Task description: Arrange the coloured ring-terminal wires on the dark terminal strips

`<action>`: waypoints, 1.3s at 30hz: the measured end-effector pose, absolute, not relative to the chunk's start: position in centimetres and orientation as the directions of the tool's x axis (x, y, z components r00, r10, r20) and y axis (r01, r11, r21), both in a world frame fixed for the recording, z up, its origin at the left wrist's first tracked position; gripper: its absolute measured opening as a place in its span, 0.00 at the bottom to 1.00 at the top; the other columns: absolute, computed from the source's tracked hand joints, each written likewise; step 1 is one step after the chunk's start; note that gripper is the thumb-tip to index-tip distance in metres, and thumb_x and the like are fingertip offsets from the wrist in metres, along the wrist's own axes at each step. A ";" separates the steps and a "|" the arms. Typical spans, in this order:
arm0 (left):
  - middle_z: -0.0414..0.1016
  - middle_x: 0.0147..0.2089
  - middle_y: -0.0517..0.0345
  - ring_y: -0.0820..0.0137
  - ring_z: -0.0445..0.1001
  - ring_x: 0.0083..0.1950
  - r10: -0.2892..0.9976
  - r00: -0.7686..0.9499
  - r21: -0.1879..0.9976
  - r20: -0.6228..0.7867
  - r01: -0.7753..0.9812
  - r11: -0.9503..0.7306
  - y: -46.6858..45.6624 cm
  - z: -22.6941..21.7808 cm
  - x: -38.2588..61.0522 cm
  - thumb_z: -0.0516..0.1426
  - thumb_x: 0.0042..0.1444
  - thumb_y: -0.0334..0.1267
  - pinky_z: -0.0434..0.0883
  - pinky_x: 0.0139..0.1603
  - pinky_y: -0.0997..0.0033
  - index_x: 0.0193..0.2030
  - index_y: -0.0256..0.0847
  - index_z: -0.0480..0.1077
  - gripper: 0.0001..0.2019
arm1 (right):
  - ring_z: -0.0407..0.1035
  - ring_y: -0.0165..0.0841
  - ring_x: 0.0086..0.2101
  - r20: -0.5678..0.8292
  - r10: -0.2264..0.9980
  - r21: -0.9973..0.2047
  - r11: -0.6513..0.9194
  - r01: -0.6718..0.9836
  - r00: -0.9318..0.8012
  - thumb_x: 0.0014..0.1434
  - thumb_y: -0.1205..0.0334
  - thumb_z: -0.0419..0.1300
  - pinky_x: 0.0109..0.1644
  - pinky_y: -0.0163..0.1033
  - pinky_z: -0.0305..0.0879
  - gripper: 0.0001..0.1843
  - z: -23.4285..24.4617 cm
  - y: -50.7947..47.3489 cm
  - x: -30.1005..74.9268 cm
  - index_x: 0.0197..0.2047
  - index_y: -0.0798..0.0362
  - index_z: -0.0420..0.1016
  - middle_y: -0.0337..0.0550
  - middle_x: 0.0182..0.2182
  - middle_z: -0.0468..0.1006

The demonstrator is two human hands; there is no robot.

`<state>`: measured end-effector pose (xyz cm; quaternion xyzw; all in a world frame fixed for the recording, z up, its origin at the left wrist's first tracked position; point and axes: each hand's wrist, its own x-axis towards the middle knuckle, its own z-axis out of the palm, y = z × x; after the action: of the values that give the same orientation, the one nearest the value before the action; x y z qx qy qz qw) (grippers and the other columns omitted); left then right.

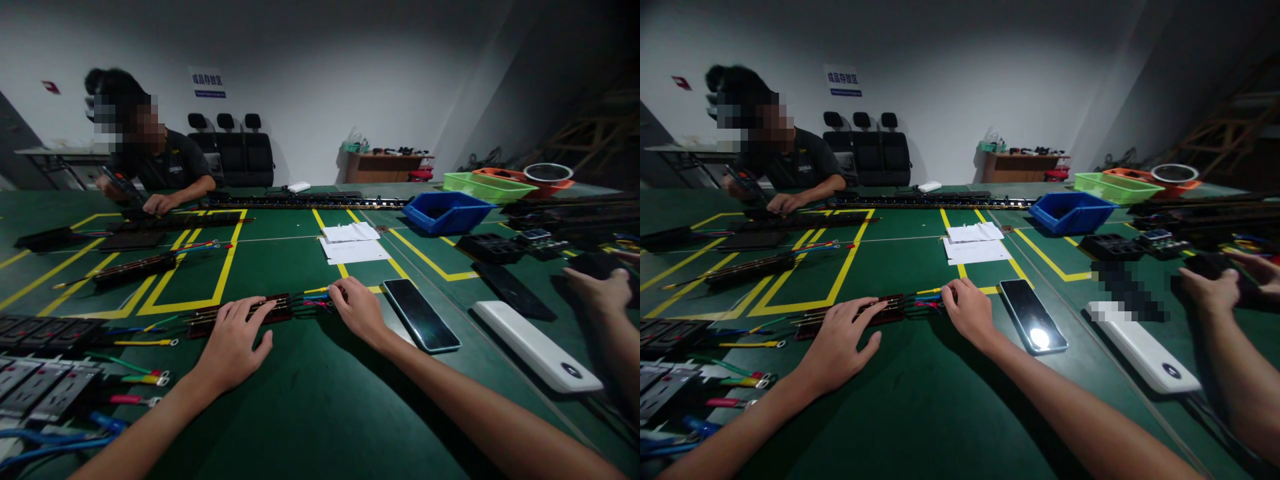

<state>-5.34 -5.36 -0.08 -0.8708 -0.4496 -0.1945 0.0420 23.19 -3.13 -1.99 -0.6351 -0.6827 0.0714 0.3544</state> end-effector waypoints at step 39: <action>0.70 0.63 0.44 0.51 0.68 0.63 0.770 0.525 0.105 0.362 0.798 -0.593 -5.4 -0.1 -5.3 0.55 0.65 0.42 0.65 0.63 0.39 0.67 0.42 0.66 0.24 | 0.71 0.36 0.36 0.405 0.914 -0.602 0.253 0.757 0.017 0.71 0.52 0.49 0.39 0.39 0.60 0.18 -1.7 -3.1 23.2 0.39 0.49 0.76 0.43 0.36 0.75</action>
<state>-5.35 -5.38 -0.05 -0.8724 -0.4496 -0.1885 0.0368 23.24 -3.09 -1.74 -0.6025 -0.6935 0.1029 0.3814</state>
